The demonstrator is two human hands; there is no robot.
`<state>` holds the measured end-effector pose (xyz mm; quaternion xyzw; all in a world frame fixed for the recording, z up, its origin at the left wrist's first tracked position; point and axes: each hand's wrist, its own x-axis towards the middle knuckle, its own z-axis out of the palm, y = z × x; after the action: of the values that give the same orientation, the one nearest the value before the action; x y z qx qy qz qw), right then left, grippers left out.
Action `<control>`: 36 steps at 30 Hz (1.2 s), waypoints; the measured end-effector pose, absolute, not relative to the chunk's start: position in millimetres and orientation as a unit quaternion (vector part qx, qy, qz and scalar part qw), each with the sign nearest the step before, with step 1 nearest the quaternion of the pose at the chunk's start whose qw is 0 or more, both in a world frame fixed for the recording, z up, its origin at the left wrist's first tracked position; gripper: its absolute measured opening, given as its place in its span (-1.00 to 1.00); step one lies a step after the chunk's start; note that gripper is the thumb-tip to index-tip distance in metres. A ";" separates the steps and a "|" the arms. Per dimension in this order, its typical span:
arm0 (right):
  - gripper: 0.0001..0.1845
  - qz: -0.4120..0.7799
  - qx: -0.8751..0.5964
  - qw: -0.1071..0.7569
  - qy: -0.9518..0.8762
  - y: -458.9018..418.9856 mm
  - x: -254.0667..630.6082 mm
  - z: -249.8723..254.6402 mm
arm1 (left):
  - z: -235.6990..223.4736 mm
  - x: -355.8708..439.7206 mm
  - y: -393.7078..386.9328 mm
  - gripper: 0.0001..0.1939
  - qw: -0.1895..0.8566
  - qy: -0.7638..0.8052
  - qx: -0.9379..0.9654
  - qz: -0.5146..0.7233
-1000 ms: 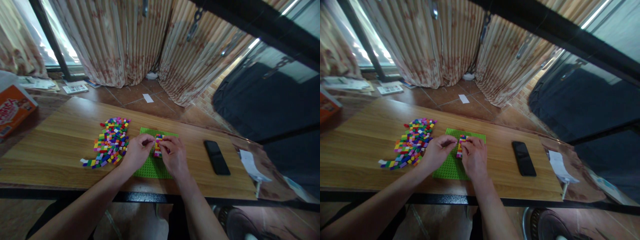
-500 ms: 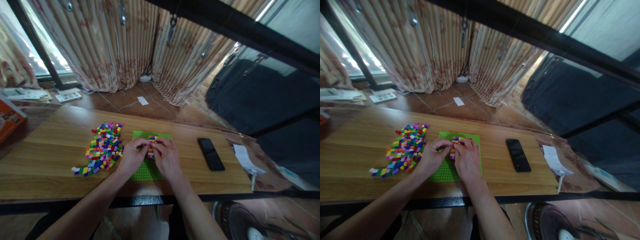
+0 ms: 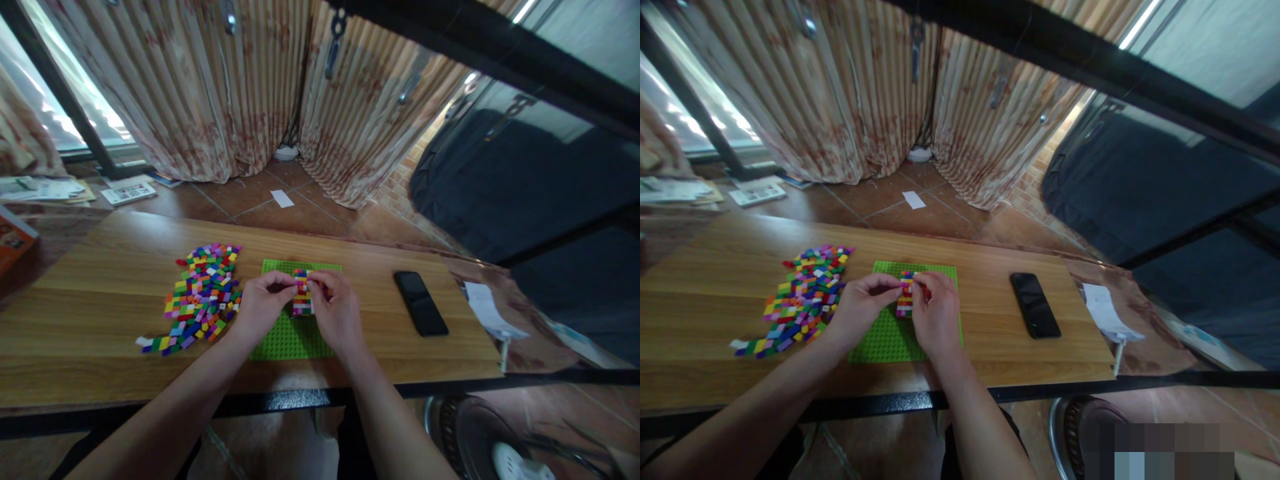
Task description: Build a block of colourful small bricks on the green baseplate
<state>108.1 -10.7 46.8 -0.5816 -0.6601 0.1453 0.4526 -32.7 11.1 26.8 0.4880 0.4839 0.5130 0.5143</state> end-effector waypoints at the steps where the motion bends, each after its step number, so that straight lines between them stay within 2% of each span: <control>1: -0.83 0.150 -0.584 0.455 -0.655 -9.3 108.3 46.2 | 27.5 -33.0 11.6 -0.85 0.516 0.487 0.485 0.511; 19: -0.89 0.163 -0.613 0.441 -0.634 -4.7 103.0 45.4 | 29.5 -34.0 14.2 -0.88 0.526 0.499 0.472 0.501; 26: -0.87 0.152 -0.616 0.434 -0.639 -2.0 103.5 42.5 | 26.0 -26.7 12.4 -0.95 0.472 0.501 0.492 0.534; 36: -0.89 0.158 -0.602 0.442 -0.646 -0.5 107.9 40.9 | 19.9 -25.4 12.1 -0.93 0.444 0.480 0.524 0.545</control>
<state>107.9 -0.5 40.9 -0.6020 -0.6458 0.1584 0.4422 -25.4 12.1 19.9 0.5238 0.4804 0.5455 0.4443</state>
